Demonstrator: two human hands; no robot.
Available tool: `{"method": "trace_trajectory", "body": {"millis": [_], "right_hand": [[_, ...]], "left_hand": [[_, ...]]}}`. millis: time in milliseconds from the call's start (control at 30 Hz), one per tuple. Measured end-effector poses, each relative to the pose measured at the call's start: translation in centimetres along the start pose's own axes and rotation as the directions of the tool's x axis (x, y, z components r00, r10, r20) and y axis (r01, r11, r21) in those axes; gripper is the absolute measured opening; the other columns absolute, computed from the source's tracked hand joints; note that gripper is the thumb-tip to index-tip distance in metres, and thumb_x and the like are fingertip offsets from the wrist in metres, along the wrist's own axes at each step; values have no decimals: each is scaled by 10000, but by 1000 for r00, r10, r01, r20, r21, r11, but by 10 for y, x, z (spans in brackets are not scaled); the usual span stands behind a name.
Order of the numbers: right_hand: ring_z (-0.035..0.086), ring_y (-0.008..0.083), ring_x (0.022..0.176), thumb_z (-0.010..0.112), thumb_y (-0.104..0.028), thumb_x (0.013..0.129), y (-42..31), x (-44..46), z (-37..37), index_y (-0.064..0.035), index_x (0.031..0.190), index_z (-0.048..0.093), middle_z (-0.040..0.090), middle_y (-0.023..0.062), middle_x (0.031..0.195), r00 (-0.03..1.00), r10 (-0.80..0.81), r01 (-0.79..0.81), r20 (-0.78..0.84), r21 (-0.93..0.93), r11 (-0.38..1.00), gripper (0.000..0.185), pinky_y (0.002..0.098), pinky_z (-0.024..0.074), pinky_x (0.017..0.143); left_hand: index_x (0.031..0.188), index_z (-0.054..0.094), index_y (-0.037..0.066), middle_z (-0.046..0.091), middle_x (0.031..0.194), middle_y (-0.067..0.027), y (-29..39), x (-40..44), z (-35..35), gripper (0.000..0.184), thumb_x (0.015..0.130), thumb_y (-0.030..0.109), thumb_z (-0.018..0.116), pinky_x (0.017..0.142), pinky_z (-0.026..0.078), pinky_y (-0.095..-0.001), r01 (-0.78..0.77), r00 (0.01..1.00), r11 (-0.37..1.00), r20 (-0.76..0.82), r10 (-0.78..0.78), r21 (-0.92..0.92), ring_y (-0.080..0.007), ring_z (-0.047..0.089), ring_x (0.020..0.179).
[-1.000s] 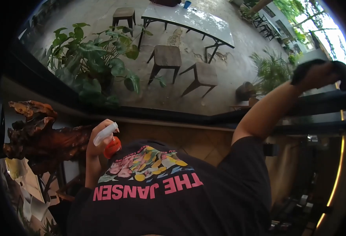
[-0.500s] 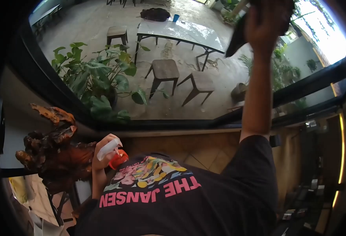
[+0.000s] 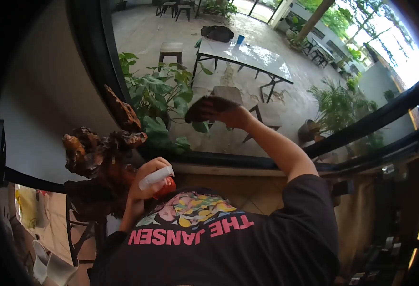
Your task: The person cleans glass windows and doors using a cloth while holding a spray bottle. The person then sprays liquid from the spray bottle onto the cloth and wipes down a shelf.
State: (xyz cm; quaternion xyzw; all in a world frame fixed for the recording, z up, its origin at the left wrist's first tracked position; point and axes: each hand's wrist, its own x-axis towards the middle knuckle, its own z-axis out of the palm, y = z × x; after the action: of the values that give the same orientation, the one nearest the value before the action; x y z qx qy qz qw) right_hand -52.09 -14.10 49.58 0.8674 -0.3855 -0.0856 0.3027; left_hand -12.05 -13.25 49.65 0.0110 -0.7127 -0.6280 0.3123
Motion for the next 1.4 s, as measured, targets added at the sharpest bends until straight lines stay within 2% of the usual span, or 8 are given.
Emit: {"method": "trace_trajectory", "body": {"millis": [133,267,400,600,900,1067,1133,1400], "right_hand": [[448,254,1370,585,-204,887,16,13,-17,-264,1344,592,526,12,1444,965,205,-260,165,713,652,461,375,366,1155],[433,323,1372,617,-102,829,91,58,-145,-225,1237,668,568,32,1385,923,306,-360,-233,-243,901,430,489,353,1167],[335,420,1423,600,-162,912,159,87,-203,-231,1349,596,476,114,1481,295,365,-648,-883,95,755,442,578,241,1193],[305,285,1469,591,-121,914,43,182,-125,-331,1425,522,458,14,1511,974,139,-177,-179,-212,961,557,496,267,1217],[670,181,1023,583,-171,963,161,217,-243,-187,1239,645,655,25,1247,839,164,-312,-519,-213,926,284,340,580,733],[447,436,1318,559,-94,945,206,244,-304,0,1337,568,529,242,1408,481,-85,-581,-872,-390,714,404,535,304,1130],[646,272,1066,599,-205,940,166,255,-252,-173,1211,655,665,69,1198,732,567,-494,-377,279,824,278,436,570,834],[466,230,1367,652,-192,852,128,246,-214,-241,1229,674,569,-10,1403,947,-111,86,-301,-95,992,381,444,446,1107]], "left_hand": [[1031,629,19,631,1012,-108,17,-35,-3,264,781,104,626,792,475,-296,-14,998,999,-53,16,30,-193,611,896],[1005,639,19,641,1001,-112,18,-69,-17,260,758,98,639,787,484,-311,-3,984,1000,-177,6,19,-204,619,902],[995,645,15,648,1007,-114,20,-96,-17,267,739,92,650,797,489,-323,51,959,997,-276,-63,-52,-212,624,930],[1006,652,11,651,1011,-109,12,-98,-14,256,760,86,657,792,493,-328,14,960,994,-278,-43,-107,-212,630,937],[1054,642,-13,642,1039,-101,37,-101,-23,269,793,49,660,758,470,-298,42,987,999,-156,-41,8,-188,623,898],[1059,638,-12,631,1036,-96,33,-100,-20,270,796,47,660,743,462,-293,28,986,998,-166,-17,64,-171,610,871],[1073,635,-8,625,1027,-90,37,-98,-17,282,796,44,660,739,460,-292,109,975,994,-195,-105,8,-159,599,862],[1083,644,-4,607,1072,-63,68,-92,-16,480,764,353,675,848,421,-276,264,935,961,-224,-276,-82,-150,562,947]]}}
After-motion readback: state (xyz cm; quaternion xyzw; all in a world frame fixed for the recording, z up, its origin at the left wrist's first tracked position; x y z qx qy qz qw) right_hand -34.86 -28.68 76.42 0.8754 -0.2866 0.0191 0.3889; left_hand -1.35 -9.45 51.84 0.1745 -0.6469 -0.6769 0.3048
